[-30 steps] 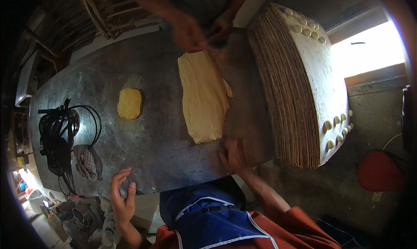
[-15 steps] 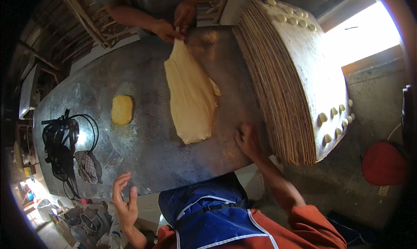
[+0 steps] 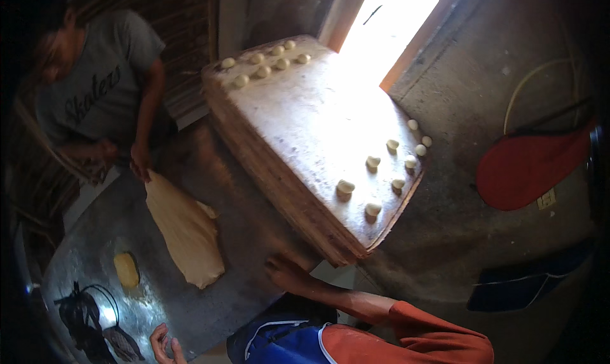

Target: The person rolls small pieces of dough into balls and places them on a wooden board. Another person flattens a larger piece of dough on the table. The process is repeated continuously throughout the clip.

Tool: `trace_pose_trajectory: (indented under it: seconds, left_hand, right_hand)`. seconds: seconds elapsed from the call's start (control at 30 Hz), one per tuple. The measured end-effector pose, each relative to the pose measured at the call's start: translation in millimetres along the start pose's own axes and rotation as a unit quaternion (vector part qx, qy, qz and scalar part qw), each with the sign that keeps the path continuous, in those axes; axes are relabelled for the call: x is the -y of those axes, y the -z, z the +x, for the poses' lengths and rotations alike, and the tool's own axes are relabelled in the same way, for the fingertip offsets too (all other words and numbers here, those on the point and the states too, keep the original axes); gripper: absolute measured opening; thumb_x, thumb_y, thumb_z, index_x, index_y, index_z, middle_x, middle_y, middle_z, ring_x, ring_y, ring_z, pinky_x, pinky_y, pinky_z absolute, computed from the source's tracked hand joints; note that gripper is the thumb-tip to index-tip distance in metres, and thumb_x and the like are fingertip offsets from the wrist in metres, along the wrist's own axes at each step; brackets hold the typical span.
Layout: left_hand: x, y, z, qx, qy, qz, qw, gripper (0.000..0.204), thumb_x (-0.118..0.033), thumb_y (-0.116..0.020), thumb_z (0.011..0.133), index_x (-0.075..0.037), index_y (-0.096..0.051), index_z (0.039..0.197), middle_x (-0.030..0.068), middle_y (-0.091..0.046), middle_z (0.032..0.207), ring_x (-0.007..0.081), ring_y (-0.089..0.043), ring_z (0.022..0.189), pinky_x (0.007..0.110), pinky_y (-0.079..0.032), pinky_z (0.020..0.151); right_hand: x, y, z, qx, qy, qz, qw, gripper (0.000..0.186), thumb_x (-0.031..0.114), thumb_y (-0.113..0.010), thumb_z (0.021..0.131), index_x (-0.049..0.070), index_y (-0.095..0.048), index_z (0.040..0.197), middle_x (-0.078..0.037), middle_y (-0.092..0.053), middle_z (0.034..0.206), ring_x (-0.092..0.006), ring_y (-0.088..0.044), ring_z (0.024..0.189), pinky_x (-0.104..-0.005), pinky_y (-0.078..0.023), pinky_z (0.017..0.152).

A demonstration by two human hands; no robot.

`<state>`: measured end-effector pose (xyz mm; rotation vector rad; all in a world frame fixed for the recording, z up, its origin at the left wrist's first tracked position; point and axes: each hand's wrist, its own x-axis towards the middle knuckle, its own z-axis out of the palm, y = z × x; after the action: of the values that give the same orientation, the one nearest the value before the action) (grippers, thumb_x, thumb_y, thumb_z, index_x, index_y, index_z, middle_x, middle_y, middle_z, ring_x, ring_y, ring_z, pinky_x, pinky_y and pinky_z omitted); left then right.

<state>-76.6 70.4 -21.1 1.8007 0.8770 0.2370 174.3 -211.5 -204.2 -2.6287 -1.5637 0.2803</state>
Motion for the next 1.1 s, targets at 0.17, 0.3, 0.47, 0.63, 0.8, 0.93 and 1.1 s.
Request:
trace_pose_trajectory:
  seconds: [0.17,0.3,0.47,0.63,0.8,0.93,1.1]
  left_hand:
    - [-33,-32,23,0.025,-0.072,0.105,0.992,0.039,-0.021,-0.062,0.103,-0.001,-0.056,0.136,0.0159,-0.062,0.131,0.0289,-0.058,0.124,0.043,-0.043,0.110]
    - [-67,-61,24,0.020,-0.111,0.110,0.987,0.039,-0.022,-0.063,0.104,-0.001,-0.059,0.136,0.0166,-0.063,0.129,0.0282,-0.059,0.122,0.041,-0.046,0.108]
    - [-78,-98,39,0.095,-0.162,0.104,0.977,0.037,-0.025,-0.063,0.104,-0.002,-0.060,0.133,0.0167,-0.064,0.129,0.0275,-0.061,0.117,0.039,-0.049,0.102]
    - [-87,-109,24,0.075,-0.160,0.119,0.977,0.034,-0.026,-0.065,0.103,-0.001,-0.064,0.126,0.0174,-0.065,0.128,0.0294,-0.062,0.115,0.039,-0.050,0.100]
    - [61,-93,42,0.040,-0.370,-0.128,0.919,0.026,-0.017,-0.061,0.101,0.000,-0.062,0.121,0.0190,-0.068,0.120,0.0325,-0.066,0.115,0.042,-0.051,0.101]
    - [-88,-148,30,0.031,-0.189,-0.019,0.981,0.025,-0.006,-0.068,0.096,-0.003,-0.067,0.121,0.0129,-0.071,0.120,0.0244,-0.066,0.116,0.035,-0.049,0.103]
    - [2,-98,56,-0.056,-0.141,0.035,0.988,0.029,-0.012,-0.062,0.101,0.000,-0.062,0.127,0.0176,-0.066,0.129,0.0316,-0.062,0.125,0.039,-0.046,0.109]
  right_hand:
    - [-39,213,-30,-0.177,0.044,0.375,0.909,0.020,0.019,-0.067,0.092,0.000,-0.067,0.100,-0.014,-0.059,0.098,-0.0305,-0.063,0.100,-0.0387,-0.056,0.081]
    - [-145,365,-59,-0.553,-0.071,0.290,0.778,0.041,0.006,-0.079,0.085,0.001,-0.054,0.117,-0.012,-0.062,0.088,-0.0207,-0.066,0.076,-0.0338,-0.056,0.063]
    - [-302,365,-123,-0.637,-0.238,-0.016,0.733,0.085,0.015,-0.085,0.084,0.002,-0.036,0.153,-0.015,-0.067,0.097,-0.0230,-0.068,0.074,-0.0335,-0.059,0.067]
    - [-315,292,-144,-0.505,-0.366,-0.150,0.767,0.072,0.015,-0.082,0.086,-0.001,-0.046,0.146,-0.017,-0.071,0.104,-0.0303,-0.067,0.084,-0.0404,-0.056,0.074]
    - [-106,319,-62,-0.478,-0.075,0.226,0.846,0.024,0.013,-0.082,0.083,0.002,-0.067,0.098,-0.012,-0.068,0.090,-0.0319,-0.062,0.076,-0.0407,-0.050,0.066]
    - [6,228,31,-0.272,0.053,0.357,0.892,0.020,0.013,-0.082,0.080,0.006,-0.065,0.086,-0.012,-0.063,0.081,-0.0358,-0.059,0.076,-0.0452,-0.047,0.067]
    - [41,57,146,-0.155,-0.084,0.381,0.907,0.055,0.024,-0.085,0.079,0.000,-0.053,0.117,-0.026,-0.058,0.110,-0.0440,-0.055,0.107,-0.0511,-0.043,0.094]
